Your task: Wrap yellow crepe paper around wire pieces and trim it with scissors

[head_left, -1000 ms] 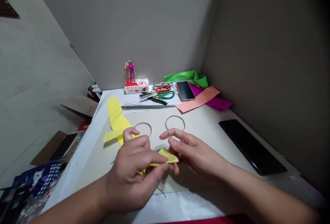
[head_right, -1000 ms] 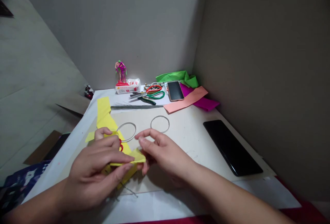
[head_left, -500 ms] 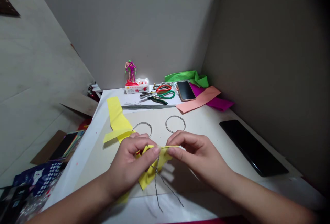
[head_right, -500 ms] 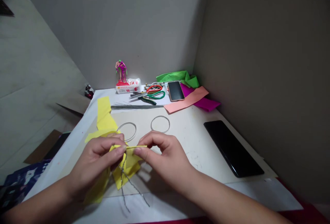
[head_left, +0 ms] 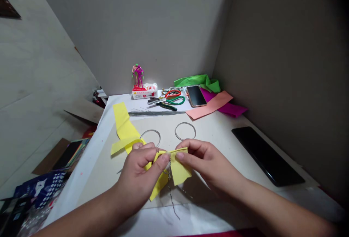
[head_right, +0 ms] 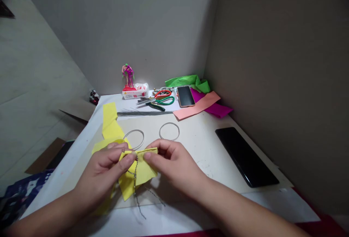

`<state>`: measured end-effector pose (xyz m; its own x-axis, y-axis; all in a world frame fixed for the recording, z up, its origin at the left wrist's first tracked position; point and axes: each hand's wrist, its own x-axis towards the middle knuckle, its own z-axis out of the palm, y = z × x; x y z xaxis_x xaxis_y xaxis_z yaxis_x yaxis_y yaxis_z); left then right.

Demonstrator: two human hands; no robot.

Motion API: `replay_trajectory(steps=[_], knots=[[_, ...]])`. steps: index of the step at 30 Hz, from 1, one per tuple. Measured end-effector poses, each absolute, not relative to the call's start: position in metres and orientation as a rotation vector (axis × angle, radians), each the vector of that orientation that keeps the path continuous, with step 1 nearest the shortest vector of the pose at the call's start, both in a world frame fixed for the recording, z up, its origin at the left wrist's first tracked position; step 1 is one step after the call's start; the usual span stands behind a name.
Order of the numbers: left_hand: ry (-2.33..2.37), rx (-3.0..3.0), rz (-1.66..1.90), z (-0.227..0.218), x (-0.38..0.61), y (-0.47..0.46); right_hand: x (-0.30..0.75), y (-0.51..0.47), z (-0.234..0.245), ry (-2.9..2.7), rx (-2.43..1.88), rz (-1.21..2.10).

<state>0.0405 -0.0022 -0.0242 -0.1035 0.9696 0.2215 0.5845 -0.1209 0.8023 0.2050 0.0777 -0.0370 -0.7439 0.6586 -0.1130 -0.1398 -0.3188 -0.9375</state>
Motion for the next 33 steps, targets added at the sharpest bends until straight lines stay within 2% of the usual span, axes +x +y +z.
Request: replay_trajectory(steps=[6,10,14,17,22,24,33], knots=[[1.731,1.799,1.133,-0.023,0.041,-0.001,0.207,0.078,-0.033,-1.296,-0.659,2.259],[1.629,1.541,1.098,-0.023,0.039,-0.001,0.209,0.08,-0.033,-1.262,-0.555,2.318],[1.457,1.216,1.094,-0.024,0.037,0.0,0.212,0.084,-0.034,-1.382,-0.49,2.241],[1.383,1.116,1.117,-0.025,0.037,0.0,0.213,0.084,-0.031,-1.625,-0.518,2.03],[1.361,1.083,1.126,-0.026,0.039,0.0,0.212,0.08,-0.028,-1.99,-0.509,1.321],[1.353,1.071,1.115,-0.028,0.039,0.0,0.211,0.08,-0.031,-2.027,-0.484,1.15],[1.295,1.144,1.073,-0.023,0.04,0.002,0.214,0.079,-0.039,-2.06,-0.403,0.891]])
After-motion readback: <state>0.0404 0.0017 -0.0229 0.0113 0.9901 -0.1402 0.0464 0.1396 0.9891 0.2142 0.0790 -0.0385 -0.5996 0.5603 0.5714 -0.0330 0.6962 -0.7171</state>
